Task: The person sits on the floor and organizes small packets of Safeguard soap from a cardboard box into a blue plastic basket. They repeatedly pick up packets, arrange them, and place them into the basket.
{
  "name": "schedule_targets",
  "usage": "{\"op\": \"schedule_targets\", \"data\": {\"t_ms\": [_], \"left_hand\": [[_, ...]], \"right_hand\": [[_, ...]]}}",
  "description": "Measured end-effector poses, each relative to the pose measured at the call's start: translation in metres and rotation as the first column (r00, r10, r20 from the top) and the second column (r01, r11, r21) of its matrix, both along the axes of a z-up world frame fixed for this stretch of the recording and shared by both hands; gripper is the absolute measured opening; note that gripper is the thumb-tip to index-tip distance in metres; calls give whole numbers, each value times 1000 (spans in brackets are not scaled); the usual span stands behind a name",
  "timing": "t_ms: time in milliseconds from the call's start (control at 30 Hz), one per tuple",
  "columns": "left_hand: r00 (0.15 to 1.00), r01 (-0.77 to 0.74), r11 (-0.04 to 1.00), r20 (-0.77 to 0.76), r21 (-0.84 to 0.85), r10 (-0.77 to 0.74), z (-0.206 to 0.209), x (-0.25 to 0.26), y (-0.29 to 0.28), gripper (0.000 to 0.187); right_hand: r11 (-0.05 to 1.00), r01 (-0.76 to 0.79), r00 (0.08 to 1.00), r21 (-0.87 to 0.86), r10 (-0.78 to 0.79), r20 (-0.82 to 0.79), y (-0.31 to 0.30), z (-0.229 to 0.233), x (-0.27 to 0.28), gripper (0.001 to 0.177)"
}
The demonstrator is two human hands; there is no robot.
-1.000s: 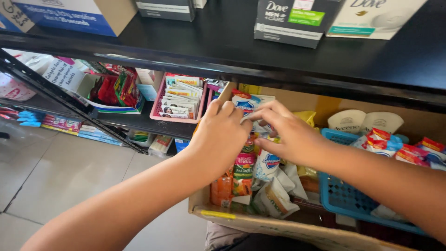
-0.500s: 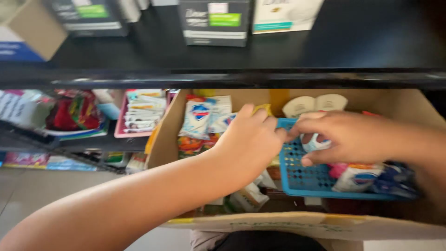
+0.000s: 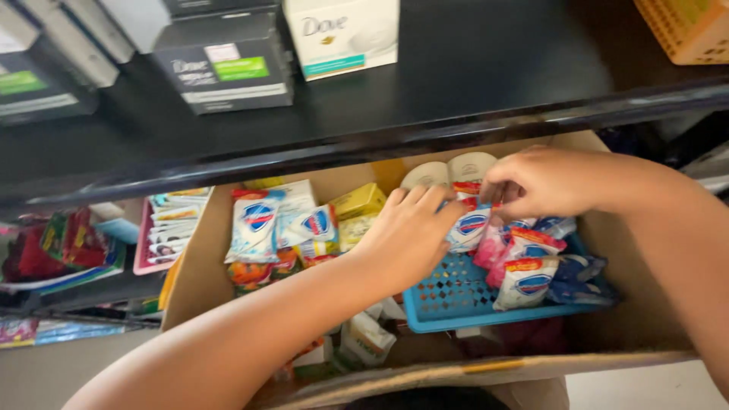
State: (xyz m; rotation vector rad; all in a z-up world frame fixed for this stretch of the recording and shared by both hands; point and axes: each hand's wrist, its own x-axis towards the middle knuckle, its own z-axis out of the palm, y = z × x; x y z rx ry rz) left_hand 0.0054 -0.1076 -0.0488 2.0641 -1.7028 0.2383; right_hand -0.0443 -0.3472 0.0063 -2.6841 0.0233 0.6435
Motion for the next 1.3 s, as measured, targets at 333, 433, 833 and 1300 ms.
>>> {"op": "schedule_targets", "data": {"t_ms": [333, 433, 833, 1300], "left_hand": [[973, -29, 997, -227, 70, 45, -14, 0, 0, 68], [963, -16, 994, -267, 105, 43, -25, 1, 1, 69], [953, 9, 998, -302, 68, 12, -25, -1, 1, 59], [824, -138, 990, -558, -31, 98, -28, 9, -3, 63]], "right_hand": [[996, 73, 993, 50, -77, 85, -28, -29, 11, 46], [998, 55, 996, -16, -54, 77, -26, -35, 13, 45], [989, -32, 993, -141, 47, 104, -5, -30, 13, 39], [974, -139, 984, 178, 116, 135, 2, -10, 9, 11]]}}
